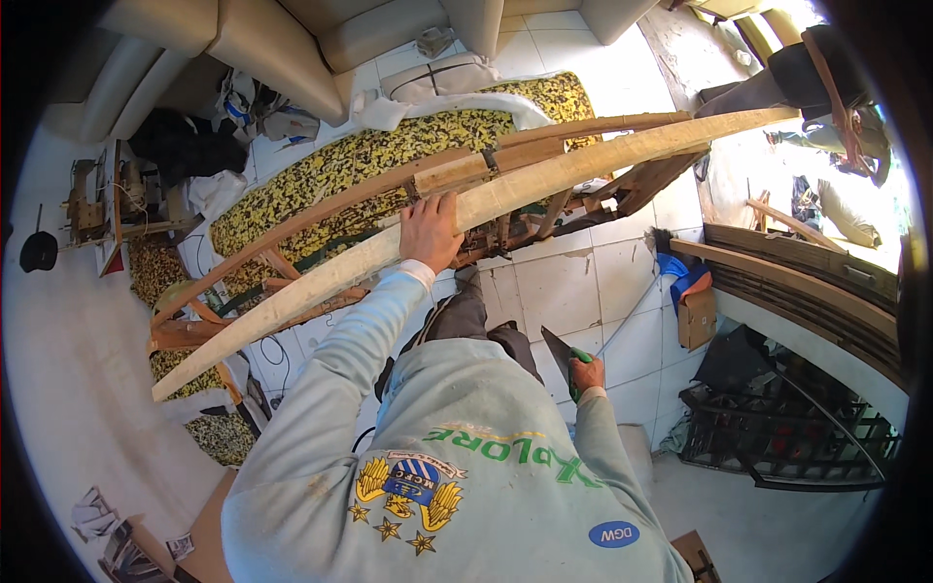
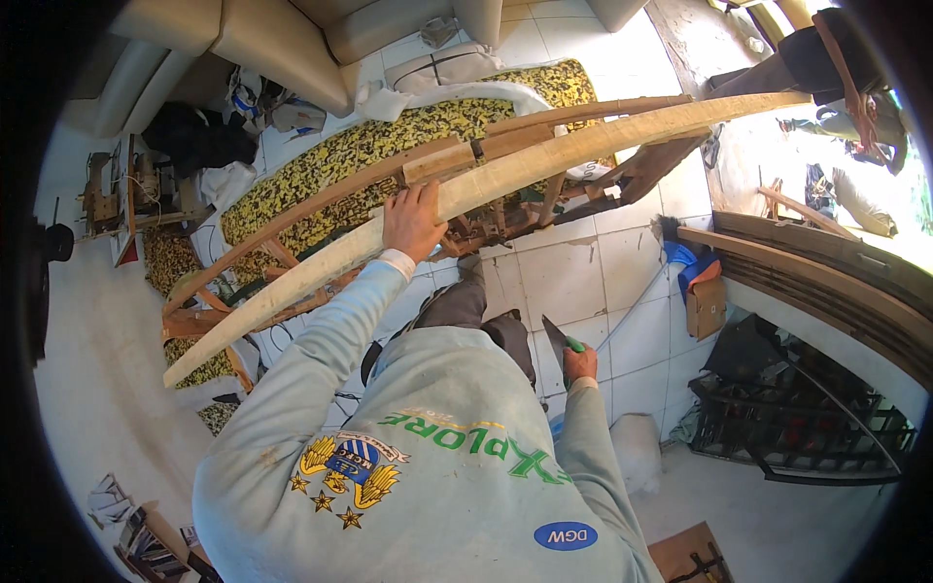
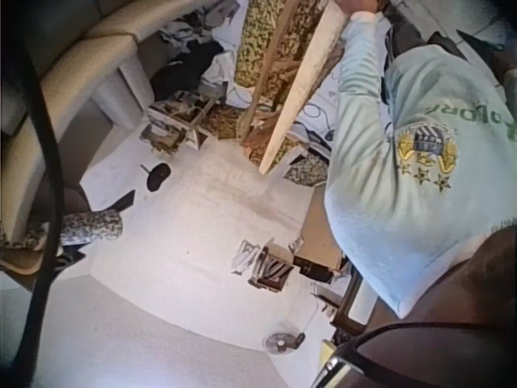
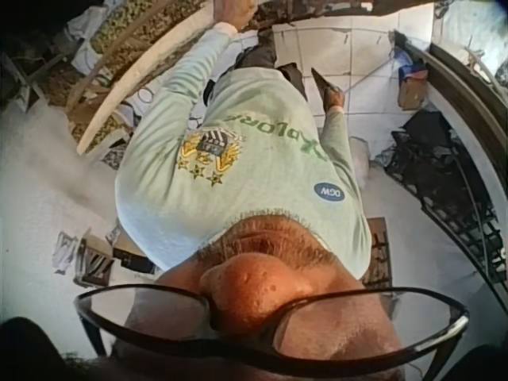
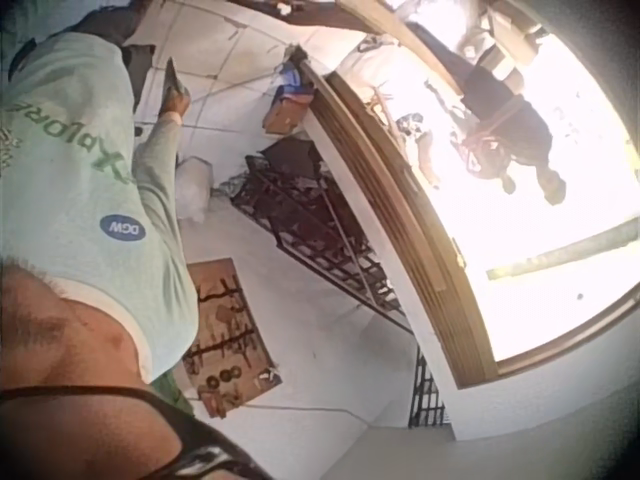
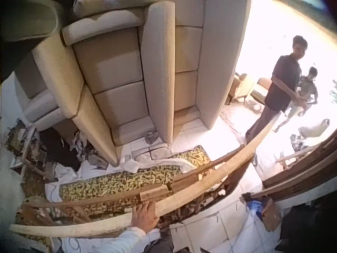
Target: The person uses a hand saw to cut a long curved wooden frame piece resting on a patterned sofa. They saw through the wood, then lift and reposition the frame to continue cutting at a different location.
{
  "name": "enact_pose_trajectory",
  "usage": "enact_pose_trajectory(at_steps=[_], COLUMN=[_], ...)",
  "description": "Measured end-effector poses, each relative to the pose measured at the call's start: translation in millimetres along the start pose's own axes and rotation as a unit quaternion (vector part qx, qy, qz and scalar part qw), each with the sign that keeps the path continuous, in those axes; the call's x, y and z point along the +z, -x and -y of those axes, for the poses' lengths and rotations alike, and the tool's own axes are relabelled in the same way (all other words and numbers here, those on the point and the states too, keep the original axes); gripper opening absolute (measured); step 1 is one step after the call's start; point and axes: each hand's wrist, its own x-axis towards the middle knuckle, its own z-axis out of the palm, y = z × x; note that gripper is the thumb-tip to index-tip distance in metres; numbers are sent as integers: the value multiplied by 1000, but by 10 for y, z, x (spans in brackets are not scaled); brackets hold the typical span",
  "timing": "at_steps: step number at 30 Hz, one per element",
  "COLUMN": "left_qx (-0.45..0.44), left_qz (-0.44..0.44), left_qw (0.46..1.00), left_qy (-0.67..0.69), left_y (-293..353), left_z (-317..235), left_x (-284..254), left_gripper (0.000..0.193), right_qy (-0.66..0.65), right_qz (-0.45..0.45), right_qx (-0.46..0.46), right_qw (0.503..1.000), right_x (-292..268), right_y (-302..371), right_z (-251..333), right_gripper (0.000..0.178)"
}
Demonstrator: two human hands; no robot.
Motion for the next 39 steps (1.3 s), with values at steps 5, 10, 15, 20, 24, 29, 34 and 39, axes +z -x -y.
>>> enact_pose_trajectory(at_steps=[5,10,15,20,24,29,34,39], left_qx=[-1,6,16,21,3,-17,-17,-12], left_qz=[13,7,6,8,33,41,31,37], left_qw=[1000,1000,1000,1000,999,999,999,999], left_qy=[8,4,-1,14,23,24,10,28], left_y=[-66,-168,-343,-596,-745,-750,-756,-719], left_z=[44,116,311,466,481,499,446,472], left_x=[-41,-26,38,34,-19,-25,-13,-26], left_gripper=[83,82,80,80,84,84,85,83], right_qy=[-37,0,10,5,1,-12,-29,-24], right_qz=[-16,-92,-69,-57,-59,-36,-43,-49], right_qx=[-20,-106,-69,-15,-14,-10,3,-22], right_qw=[999,990,995,998,998,999,999,998], right_x=[-88,-76,-106,9,101,116,147,59], right_y=[17,21,114,101,142,264,242,251], right_z=[246,264,323,-12,-178,-59,-26,193], right_gripper=[42,31,36,37,37,38,38,38])
